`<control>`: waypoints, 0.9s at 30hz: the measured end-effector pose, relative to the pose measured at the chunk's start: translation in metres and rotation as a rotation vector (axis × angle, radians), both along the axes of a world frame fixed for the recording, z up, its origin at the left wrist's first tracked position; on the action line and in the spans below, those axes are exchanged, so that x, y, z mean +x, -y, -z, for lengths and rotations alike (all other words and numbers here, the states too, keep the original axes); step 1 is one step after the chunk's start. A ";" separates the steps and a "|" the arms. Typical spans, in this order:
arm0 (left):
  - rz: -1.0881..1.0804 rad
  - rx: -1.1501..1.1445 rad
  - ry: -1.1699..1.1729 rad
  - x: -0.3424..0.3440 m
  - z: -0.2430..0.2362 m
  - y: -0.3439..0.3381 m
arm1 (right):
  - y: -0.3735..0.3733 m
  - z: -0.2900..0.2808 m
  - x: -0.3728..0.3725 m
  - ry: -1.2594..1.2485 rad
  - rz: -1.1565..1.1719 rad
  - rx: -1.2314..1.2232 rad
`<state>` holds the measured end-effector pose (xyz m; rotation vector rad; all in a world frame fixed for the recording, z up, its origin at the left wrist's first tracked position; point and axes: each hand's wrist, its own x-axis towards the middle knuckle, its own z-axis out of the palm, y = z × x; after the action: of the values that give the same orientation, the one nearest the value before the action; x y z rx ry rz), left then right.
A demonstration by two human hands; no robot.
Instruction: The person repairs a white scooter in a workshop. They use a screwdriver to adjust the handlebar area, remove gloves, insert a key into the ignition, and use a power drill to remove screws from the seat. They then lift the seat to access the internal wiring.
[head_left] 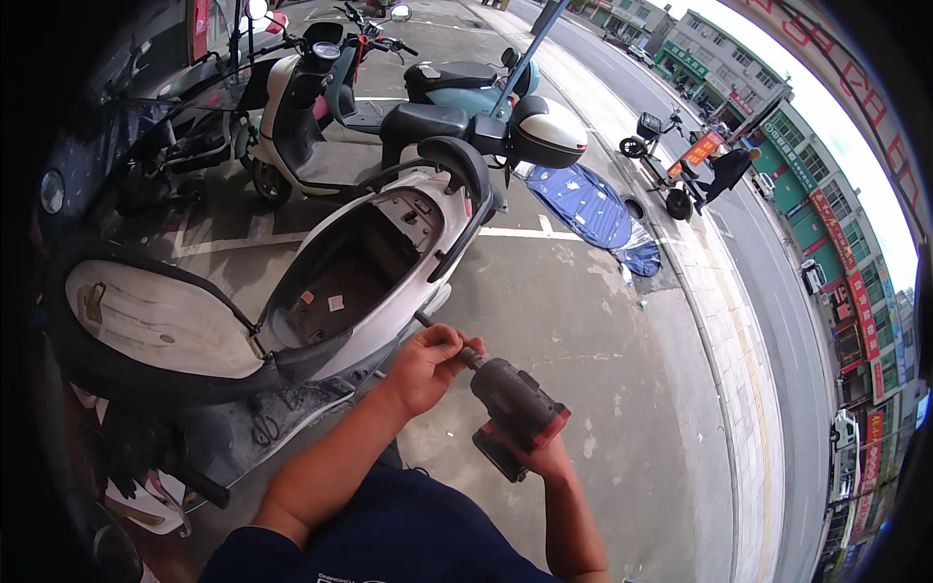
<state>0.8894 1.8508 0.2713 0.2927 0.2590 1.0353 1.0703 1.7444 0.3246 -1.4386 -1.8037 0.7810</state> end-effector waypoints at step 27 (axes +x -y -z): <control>-0.424 -0.195 0.057 0.081 0.084 -0.358 | -0.456 0.077 0.118 -0.280 -0.348 -0.799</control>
<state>0.9704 2.2092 0.1876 0.0296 0.3776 1.4225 1.1886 2.2006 0.2476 -1.3671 -1.5996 1.9381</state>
